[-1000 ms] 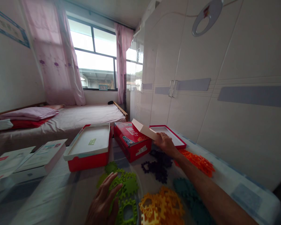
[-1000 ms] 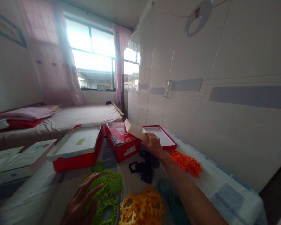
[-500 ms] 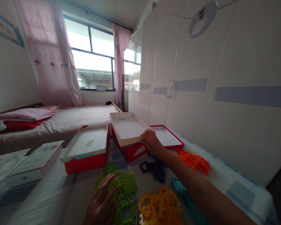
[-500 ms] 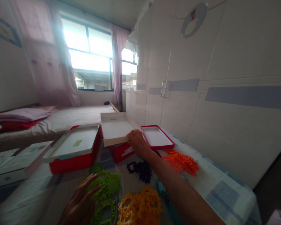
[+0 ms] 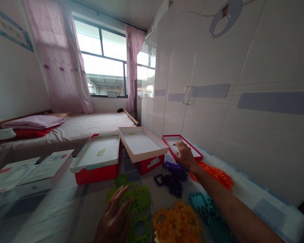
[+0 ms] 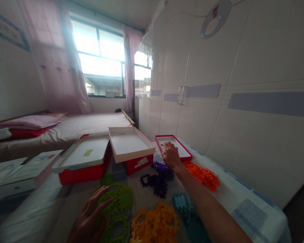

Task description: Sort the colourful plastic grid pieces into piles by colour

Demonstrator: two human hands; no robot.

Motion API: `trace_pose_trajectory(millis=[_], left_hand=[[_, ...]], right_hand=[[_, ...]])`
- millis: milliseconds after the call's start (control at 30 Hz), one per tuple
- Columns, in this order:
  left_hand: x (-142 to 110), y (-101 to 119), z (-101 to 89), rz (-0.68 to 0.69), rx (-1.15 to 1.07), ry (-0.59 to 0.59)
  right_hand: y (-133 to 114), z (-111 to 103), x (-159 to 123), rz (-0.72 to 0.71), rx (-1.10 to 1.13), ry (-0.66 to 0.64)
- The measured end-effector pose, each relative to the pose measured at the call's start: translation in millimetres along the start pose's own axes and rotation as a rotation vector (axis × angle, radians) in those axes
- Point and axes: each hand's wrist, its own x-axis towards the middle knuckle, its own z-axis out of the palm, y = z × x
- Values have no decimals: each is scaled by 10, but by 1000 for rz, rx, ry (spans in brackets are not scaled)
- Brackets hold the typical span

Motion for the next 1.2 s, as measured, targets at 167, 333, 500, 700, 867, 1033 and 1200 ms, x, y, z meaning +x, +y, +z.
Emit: trace_pose_trajectory(millis=[167, 333, 500, 700, 867, 1033, 1200], left_hand=[[11, 2, -3, -16, -7, 7], [4, 2, -26, -32, -20, -17], [-8, 7, -48, -45, -36, -15], [53, 124, -139, -64, -64, 2], [127, 218, -160, -92, -156, -24], [391, 284, -164, -390, -503, -111], [1007, 427, -227, -908, -1137, -188]], right_hand=[[447, 242, -69, 99, -111, -210], [537, 391, -96, 110, -176, -326], [485, 290, -41, 47, -201, -275], [365, -103, -23, -65, -197, -111], [143, -476, -15, -196, -186, -27], [-214, -695, 21, -361, -145, 103], [-578, -810, -43, -480, -113, 180]])
